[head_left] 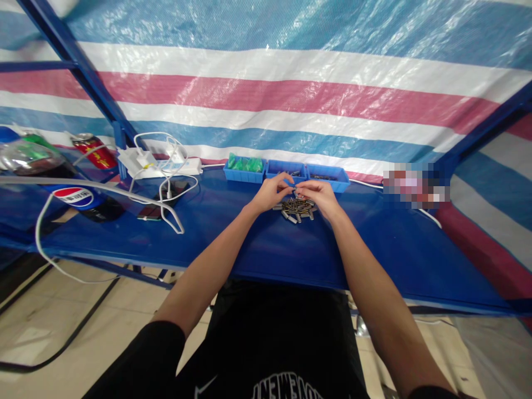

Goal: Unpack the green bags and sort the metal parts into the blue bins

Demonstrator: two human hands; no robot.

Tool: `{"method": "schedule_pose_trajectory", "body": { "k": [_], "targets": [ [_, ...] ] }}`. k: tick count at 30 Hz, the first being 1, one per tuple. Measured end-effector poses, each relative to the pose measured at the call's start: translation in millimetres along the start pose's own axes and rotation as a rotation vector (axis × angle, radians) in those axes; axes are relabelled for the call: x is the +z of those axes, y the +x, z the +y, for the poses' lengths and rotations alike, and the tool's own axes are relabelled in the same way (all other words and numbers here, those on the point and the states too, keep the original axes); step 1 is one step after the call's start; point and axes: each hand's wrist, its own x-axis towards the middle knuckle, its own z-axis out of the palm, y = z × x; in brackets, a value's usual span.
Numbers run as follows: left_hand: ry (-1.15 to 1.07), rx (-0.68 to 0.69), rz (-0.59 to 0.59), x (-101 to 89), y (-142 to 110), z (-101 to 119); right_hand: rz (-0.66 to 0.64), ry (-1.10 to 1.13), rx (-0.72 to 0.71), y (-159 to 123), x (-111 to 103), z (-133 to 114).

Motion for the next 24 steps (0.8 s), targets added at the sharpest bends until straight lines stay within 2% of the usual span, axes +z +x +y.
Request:
{"method": "schedule_pose_trajectory", "body": {
  "k": [4,7,9,13,15,19,24],
  "targets": [
    [0.041,0.004,0.009,0.4,1,-1,-0.007,0.019,0.005,1,-2,1],
    [0.151,-0.010,-0.016,-3.9,2,-6,0.032,0.018,-0.001,2,-4,2],
    [0.230,-0.020,-0.081,-9.7,2,-10,0.116,0.006,-0.023,5,-8,3],
    [0.318,-0.049,-0.186,-24.2,0,-18,0.370,-0.028,-0.109,14,-19,12],
    [0.336,-0.053,-0.209,-30.0,-2,-21,0.432,-0.029,-0.135,18,-25,17],
    [0.368,-0.014,-0.231,-33.8,-3,-23,0.442,-0.031,-0.107,21,-32,24],
    [0.359,-0.024,-0.228,-30.0,-2,-23,0.433,-0.019,-0.077,18,-29,22]
  ]
}}
